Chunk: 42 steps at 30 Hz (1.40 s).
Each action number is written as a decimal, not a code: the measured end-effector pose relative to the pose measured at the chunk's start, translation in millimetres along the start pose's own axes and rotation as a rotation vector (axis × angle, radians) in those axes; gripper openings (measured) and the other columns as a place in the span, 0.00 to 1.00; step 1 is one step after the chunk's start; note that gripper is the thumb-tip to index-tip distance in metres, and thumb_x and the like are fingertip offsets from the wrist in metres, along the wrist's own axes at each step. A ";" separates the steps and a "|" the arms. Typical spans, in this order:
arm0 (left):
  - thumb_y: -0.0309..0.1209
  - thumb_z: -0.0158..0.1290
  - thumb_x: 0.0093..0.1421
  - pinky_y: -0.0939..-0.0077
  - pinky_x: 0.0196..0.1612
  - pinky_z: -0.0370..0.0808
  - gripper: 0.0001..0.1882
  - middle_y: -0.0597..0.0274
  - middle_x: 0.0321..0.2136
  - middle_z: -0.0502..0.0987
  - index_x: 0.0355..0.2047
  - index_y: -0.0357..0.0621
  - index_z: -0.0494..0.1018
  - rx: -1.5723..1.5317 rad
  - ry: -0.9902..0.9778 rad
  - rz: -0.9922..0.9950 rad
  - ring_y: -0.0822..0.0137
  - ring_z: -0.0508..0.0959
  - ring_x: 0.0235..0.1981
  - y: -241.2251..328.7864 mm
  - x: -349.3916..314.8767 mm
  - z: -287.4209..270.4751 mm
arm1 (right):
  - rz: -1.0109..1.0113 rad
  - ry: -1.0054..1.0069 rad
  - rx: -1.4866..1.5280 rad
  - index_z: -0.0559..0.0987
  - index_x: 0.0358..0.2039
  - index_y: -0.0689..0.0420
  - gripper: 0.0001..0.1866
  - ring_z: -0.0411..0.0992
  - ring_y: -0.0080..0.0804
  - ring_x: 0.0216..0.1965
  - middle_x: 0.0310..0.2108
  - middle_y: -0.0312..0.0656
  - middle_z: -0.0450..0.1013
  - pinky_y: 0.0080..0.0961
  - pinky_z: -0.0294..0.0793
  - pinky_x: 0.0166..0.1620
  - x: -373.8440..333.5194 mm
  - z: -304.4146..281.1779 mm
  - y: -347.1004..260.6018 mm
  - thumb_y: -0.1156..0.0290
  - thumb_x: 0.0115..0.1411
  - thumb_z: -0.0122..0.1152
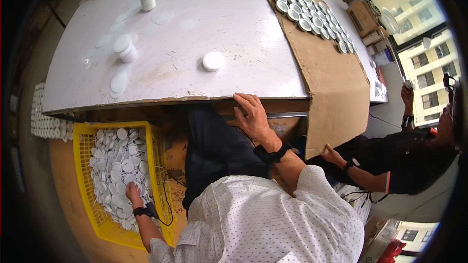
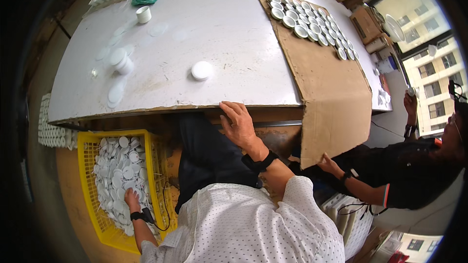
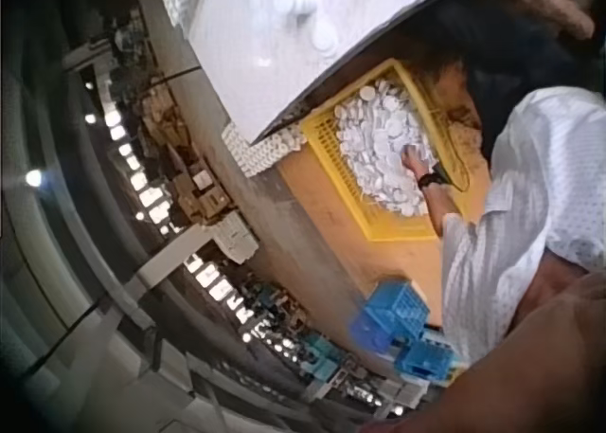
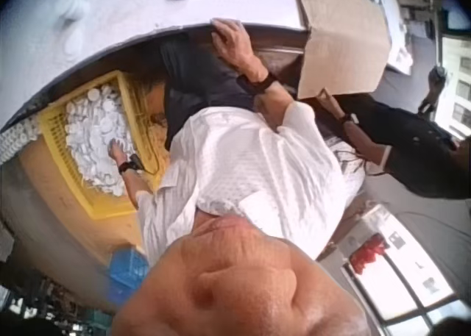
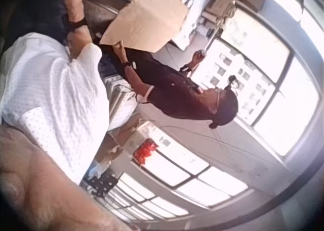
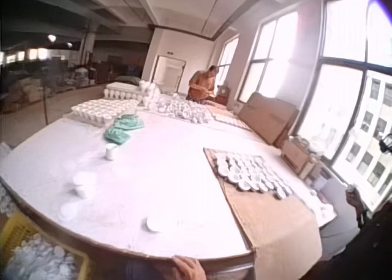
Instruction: Manually assemble components into a circular housing at a workbench.
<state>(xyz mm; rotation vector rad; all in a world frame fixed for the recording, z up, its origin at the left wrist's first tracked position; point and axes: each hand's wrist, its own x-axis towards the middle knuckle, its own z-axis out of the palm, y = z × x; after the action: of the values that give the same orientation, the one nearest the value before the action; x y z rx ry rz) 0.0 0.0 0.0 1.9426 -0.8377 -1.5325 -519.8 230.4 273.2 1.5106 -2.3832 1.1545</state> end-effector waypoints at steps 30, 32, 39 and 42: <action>0.25 0.46 0.59 0.81 0.34 0.73 0.10 0.59 0.37 0.76 0.41 0.37 0.71 0.249 -0.665 0.450 0.68 0.78 0.38 78.5 -212.3 214.7 | 0.049 0.092 0.068 0.73 0.45 0.60 0.23 0.68 0.45 0.43 0.44 0.48 0.70 0.33 0.70 0.45 28.6 -5.4 8.5 0.78 0.45 0.62; 0.24 0.46 0.59 0.81 0.35 0.74 0.10 0.59 0.36 0.76 0.40 0.37 0.71 0.227 -0.704 0.455 0.68 0.78 0.38 83.9 -217.8 220.3 | 0.066 0.086 0.090 0.73 0.45 0.62 0.23 0.67 0.45 0.44 0.45 0.49 0.69 0.33 0.69 0.45 52.1 6.2 15.0 0.76 0.45 0.64; 0.23 0.46 0.59 0.81 0.34 0.74 0.09 0.59 0.36 0.76 0.40 0.36 0.71 0.194 -0.686 0.481 0.68 0.78 0.37 90.8 -225.8 228.0 | 0.400 -0.111 0.164 0.70 0.48 0.69 0.37 0.70 0.47 0.43 0.45 0.60 0.67 0.33 0.72 0.45 127.6 36.4 36.0 0.55 0.44 0.68; 0.24 0.46 0.59 0.81 0.34 0.74 0.09 0.59 0.36 0.77 0.40 0.36 0.71 0.209 -0.669 0.494 0.68 0.78 0.37 87.0 -225.1 224.9 | 0.562 -0.174 0.151 0.73 0.46 0.67 0.32 0.75 0.39 0.35 0.37 0.54 0.74 0.29 0.74 0.39 141.1 37.7 41.1 0.57 0.45 0.66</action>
<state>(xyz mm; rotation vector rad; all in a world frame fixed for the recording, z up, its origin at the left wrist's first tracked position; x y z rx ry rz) -269.7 102.6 159.8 1.1783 -1.6649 -1.8271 -613.0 111.5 287.1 1.0282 -3.0182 1.3712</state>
